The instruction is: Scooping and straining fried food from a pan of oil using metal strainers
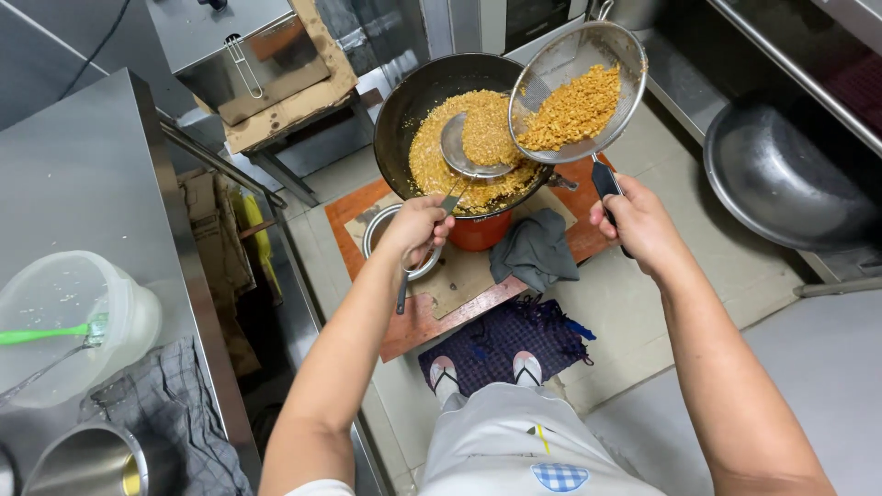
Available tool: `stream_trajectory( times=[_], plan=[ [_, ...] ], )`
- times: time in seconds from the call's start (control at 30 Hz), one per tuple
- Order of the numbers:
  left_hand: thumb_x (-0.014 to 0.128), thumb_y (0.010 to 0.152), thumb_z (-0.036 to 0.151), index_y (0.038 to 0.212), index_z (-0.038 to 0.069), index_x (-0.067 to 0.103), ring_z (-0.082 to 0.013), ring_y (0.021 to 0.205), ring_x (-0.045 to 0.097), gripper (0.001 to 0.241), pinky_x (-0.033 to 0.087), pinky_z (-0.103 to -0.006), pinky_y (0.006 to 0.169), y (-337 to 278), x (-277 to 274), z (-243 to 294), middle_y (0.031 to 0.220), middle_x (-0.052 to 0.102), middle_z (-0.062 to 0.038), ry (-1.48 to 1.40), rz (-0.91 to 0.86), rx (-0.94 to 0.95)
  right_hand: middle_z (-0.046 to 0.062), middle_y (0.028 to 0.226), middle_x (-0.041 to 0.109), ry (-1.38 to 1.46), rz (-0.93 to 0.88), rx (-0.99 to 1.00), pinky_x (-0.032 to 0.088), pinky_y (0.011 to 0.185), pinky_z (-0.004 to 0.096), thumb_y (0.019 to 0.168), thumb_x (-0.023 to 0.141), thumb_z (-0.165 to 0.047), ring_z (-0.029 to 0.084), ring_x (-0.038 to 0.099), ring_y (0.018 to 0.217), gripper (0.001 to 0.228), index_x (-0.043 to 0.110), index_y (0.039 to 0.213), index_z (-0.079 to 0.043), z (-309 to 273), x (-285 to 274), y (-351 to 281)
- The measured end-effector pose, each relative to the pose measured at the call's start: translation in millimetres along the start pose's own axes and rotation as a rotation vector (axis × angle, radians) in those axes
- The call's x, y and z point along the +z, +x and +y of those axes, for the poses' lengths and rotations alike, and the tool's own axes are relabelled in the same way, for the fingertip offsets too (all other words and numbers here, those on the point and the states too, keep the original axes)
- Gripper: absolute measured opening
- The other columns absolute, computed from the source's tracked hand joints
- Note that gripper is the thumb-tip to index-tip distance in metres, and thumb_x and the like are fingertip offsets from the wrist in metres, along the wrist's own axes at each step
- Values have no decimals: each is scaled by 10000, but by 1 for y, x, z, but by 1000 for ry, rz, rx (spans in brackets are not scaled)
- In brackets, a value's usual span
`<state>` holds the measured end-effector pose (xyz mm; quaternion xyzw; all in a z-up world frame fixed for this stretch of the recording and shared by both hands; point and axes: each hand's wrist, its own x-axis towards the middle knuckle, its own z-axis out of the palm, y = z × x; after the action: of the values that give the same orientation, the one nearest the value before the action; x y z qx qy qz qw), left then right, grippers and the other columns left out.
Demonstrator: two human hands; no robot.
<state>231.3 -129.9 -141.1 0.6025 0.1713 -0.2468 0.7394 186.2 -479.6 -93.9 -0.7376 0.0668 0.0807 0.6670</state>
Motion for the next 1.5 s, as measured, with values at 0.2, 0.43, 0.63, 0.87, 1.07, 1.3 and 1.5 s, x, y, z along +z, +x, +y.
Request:
stream_trajectory(
  times=[0.2, 0.43, 0.63, 0.87, 1.07, 1.3, 1.5],
  plan=[
    [483, 1021, -5, 1568, -90, 364, -67, 521, 458, 566, 443, -200, 405, -20, -8, -3, 812, 634, -148, -41, 39, 105, 71, 609, 504, -122, 37, -8, 263, 400, 237, 1002, 413, -100, 122, 356, 478, 358, 610, 1263, 46, -8, 1, -4],
    [465, 1014, -6, 1556, -140, 350, -114, 436, 500, 569, 468, -259, 325, -80, -23, 33, 717, 632, -168, 164, 136, 250, 128, 699, 632, -243, 41, -38, 390, 444, 291, 1000, 430, -69, 185, 546, 550, 410, 579, 1347, 90, -19, 25, -2],
    [469, 1015, 5, 1507, -130, 436, -197, 434, 651, 511, 583, -322, 356, -132, -1, 73, 712, 741, -161, 627, 207, 364, 124, 719, 649, -86, -23, 15, 411, 395, 266, 987, 427, -74, 148, 554, 513, 450, 543, 1396, 73, -8, 59, 15],
    [522, 946, -14, 1612, -58, 316, -520, 1017, 737, 698, 597, -638, 908, -172, 52, 86, 1120, 716, -321, 1358, 218, 404, 159, 776, 613, 197, -83, 77, 387, 357, 204, 1010, 422, -67, 76, 483, 511, 427, 509, 1402, 78, 22, 108, 38],
    [513, 924, -76, 1616, -91, 300, -554, 1029, 725, 725, 592, -639, 941, -175, 51, 93, 1152, 693, -350, 1416, 250, 391, 179, 775, 605, 273, -98, 104, 372, 358, 203, 1002, 449, -52, 77, 466, 505, 389, 548, 1357, 71, 35, 113, 39],
    [654, 888, -48, 1621, -46, 347, -522, 1054, 738, 794, 606, -620, 927, -96, -24, 76, 1138, 707, -328, 1583, 379, 313, 163, 787, 589, 238, -93, 99, 353, 362, 188, 1009, 439, -69, 72, 451, 512, 399, 531, 1376, 59, 28, 91, 27],
    [609, 923, -47, 1575, -97, 403, -540, 1044, 729, 686, 600, -626, 914, -74, -43, 102, 1105, 705, -360, 1607, 392, 355, 143, 791, 572, 240, -81, 63, 330, 383, 176, 1010, 446, -67, 59, 422, 525, 404, 522, 1382, 70, -1, 61, 22]
  ],
)
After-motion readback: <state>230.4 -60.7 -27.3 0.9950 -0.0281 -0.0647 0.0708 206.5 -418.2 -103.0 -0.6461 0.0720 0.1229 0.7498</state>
